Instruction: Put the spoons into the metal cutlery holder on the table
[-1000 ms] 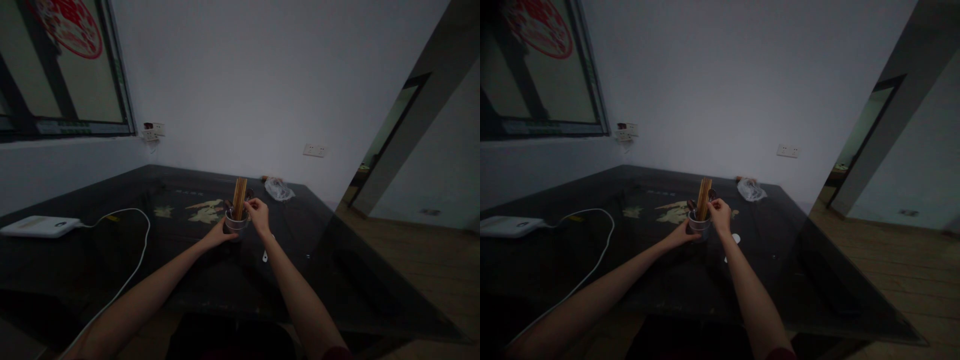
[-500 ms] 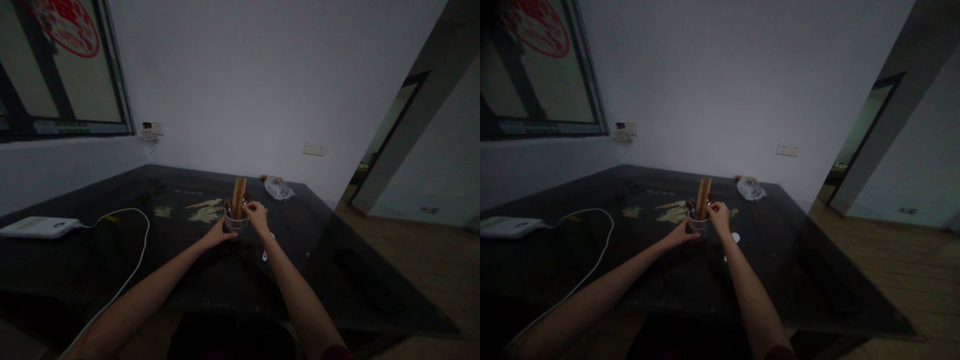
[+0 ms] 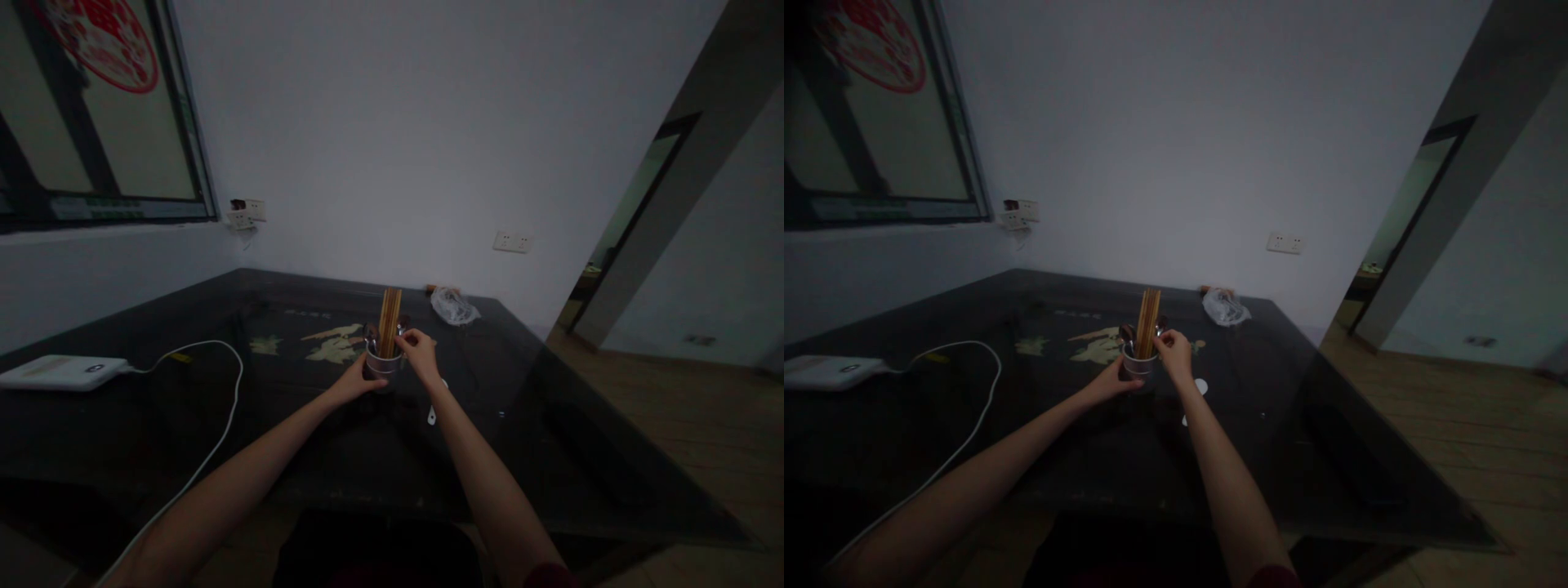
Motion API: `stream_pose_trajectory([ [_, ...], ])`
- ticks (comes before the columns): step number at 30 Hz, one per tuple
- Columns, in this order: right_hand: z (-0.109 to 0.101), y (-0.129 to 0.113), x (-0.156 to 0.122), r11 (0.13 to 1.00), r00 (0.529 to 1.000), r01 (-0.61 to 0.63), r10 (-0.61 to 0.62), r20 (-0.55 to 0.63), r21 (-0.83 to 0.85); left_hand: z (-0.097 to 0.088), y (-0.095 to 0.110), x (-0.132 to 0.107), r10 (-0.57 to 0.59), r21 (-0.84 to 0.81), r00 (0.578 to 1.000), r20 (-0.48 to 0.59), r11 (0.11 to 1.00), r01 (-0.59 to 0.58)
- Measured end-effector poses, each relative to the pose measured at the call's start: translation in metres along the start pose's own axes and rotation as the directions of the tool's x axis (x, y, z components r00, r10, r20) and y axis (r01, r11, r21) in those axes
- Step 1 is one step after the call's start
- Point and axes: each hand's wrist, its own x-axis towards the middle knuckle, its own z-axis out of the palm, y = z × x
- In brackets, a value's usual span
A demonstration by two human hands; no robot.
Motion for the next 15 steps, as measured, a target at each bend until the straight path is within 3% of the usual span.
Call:
stream_pose_trajectory([
  [15, -0.008, -0.014, -0.009, 0.986, 1.0, 0.009, -0.01, -0.004, -0.165, -0.001, -0.002, 0.0, 0.006, 0.04, 1.0, -0.018, 0.999, -0.005],
])
